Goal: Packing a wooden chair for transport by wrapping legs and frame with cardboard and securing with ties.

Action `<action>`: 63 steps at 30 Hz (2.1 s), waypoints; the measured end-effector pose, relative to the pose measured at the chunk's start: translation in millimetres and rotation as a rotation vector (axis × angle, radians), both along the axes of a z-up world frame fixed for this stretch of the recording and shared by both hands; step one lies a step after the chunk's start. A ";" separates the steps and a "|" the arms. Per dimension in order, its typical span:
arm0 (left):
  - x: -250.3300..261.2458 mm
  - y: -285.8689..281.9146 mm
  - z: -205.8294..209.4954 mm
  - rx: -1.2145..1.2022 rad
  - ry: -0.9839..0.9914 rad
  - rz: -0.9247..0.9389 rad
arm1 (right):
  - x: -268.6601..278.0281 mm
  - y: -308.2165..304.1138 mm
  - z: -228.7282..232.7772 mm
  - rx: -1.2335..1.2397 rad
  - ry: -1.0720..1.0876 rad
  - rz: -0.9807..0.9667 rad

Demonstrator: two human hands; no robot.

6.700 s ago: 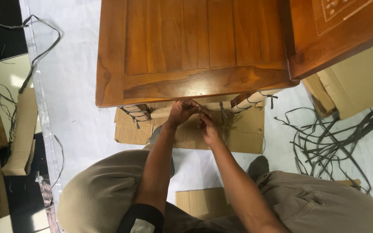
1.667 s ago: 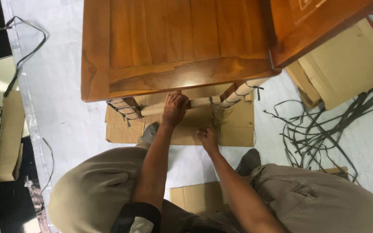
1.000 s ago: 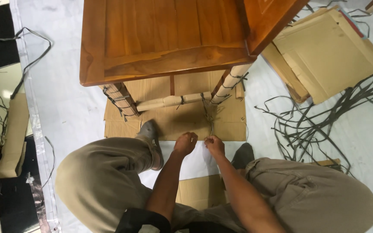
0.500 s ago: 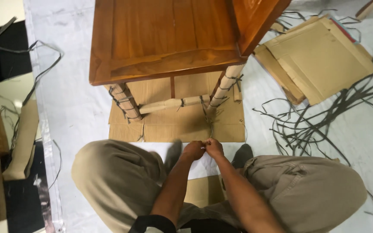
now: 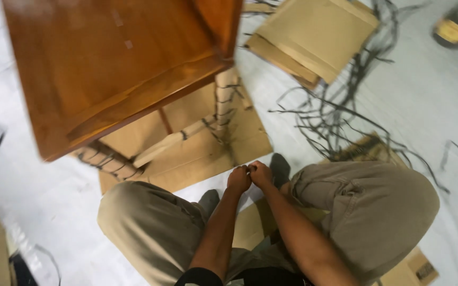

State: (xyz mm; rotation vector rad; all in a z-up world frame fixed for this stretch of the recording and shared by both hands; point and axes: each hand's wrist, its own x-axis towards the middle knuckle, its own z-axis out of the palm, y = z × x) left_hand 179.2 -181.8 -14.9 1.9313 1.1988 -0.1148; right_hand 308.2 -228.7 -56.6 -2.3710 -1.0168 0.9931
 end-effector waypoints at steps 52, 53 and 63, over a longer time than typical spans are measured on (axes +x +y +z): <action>69.8 1.8 -7.9 -0.148 -0.648 0.441 | 67.3 20.8 107.8 0.618 0.101 0.002; 72.0 3.1 -7.8 -0.163 -0.674 0.470 | 66.8 23.6 107.7 0.621 0.167 -0.044; 58.2 26.9 27.8 -0.253 -0.959 0.777 | 65.9 44.9 53.3 0.382 0.339 -0.165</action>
